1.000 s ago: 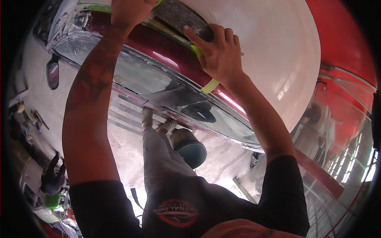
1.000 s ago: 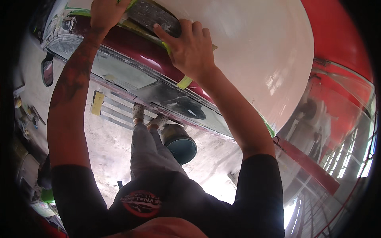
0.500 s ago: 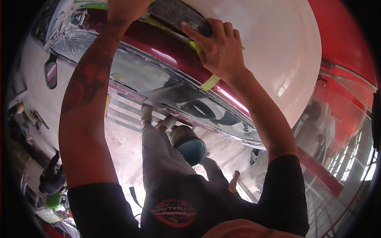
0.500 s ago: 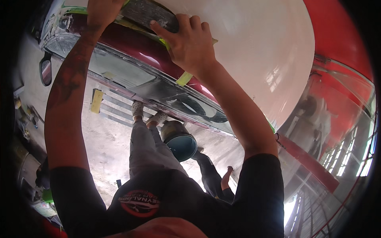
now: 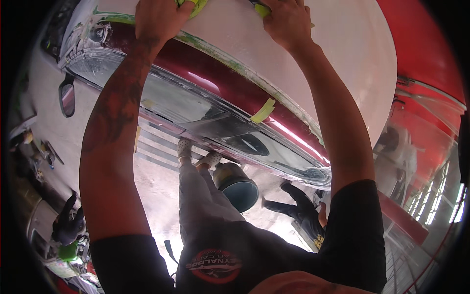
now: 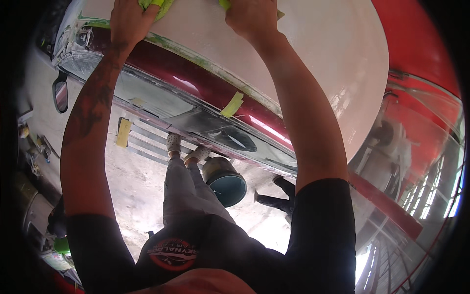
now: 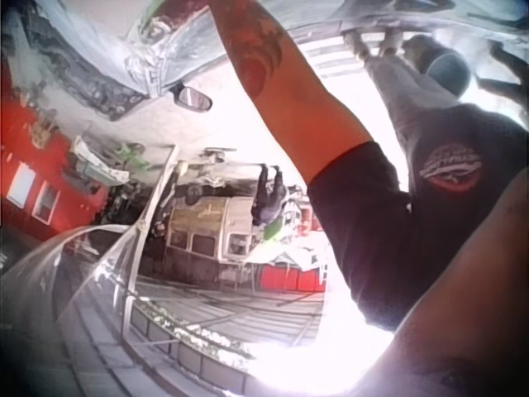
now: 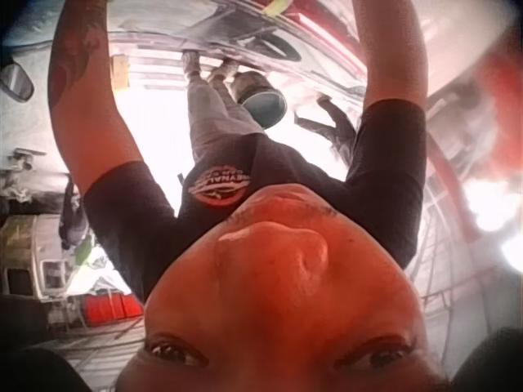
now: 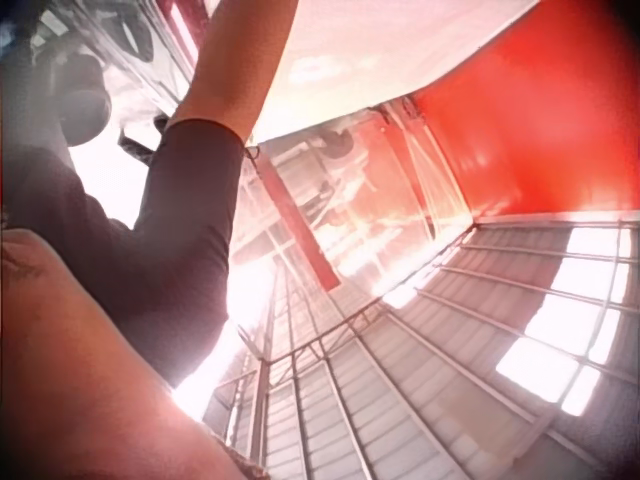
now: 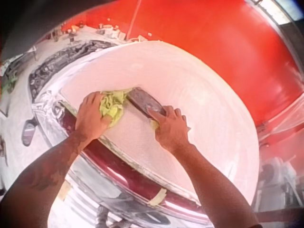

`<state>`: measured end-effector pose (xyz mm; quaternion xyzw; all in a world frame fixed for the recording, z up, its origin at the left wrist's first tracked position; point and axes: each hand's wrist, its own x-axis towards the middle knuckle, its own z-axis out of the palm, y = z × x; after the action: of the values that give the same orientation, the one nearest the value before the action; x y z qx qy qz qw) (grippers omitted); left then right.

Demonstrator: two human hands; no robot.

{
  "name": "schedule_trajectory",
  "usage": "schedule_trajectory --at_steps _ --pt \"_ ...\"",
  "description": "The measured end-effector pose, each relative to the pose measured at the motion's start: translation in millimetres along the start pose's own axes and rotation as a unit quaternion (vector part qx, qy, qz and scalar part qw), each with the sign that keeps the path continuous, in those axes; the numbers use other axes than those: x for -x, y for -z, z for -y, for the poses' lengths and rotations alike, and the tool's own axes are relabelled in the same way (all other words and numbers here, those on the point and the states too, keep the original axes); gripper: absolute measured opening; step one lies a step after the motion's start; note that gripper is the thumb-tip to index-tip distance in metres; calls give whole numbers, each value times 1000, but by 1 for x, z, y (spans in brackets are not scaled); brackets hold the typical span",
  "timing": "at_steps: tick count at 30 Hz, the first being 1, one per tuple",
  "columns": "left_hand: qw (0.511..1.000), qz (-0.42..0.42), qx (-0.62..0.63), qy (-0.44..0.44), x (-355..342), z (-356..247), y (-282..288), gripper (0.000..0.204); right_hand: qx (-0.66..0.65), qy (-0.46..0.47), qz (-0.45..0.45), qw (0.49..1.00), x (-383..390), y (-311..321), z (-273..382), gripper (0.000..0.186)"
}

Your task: The person wets a cloth in a bucket of water, wipes the car roof, and sands the car roof using a sanding block and the cloth.

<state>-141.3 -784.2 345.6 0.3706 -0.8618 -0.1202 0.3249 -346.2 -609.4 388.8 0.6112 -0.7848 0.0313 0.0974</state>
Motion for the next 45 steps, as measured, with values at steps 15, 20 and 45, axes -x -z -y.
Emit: schedule_trajectory --at_steps 15,20,45 --pt "1000 -1 4 -25 -4 22 -21 60 -15 -106 -46 993 40 -4 -85 53" --pt "1000 15 17 -13 -4 16 -17 59 -70 -78 -80 991 147 14 -56 67" --pt "999 38 33 -13 -4 12 -15 56 29 -180 -137 974 136 10 -202 49"
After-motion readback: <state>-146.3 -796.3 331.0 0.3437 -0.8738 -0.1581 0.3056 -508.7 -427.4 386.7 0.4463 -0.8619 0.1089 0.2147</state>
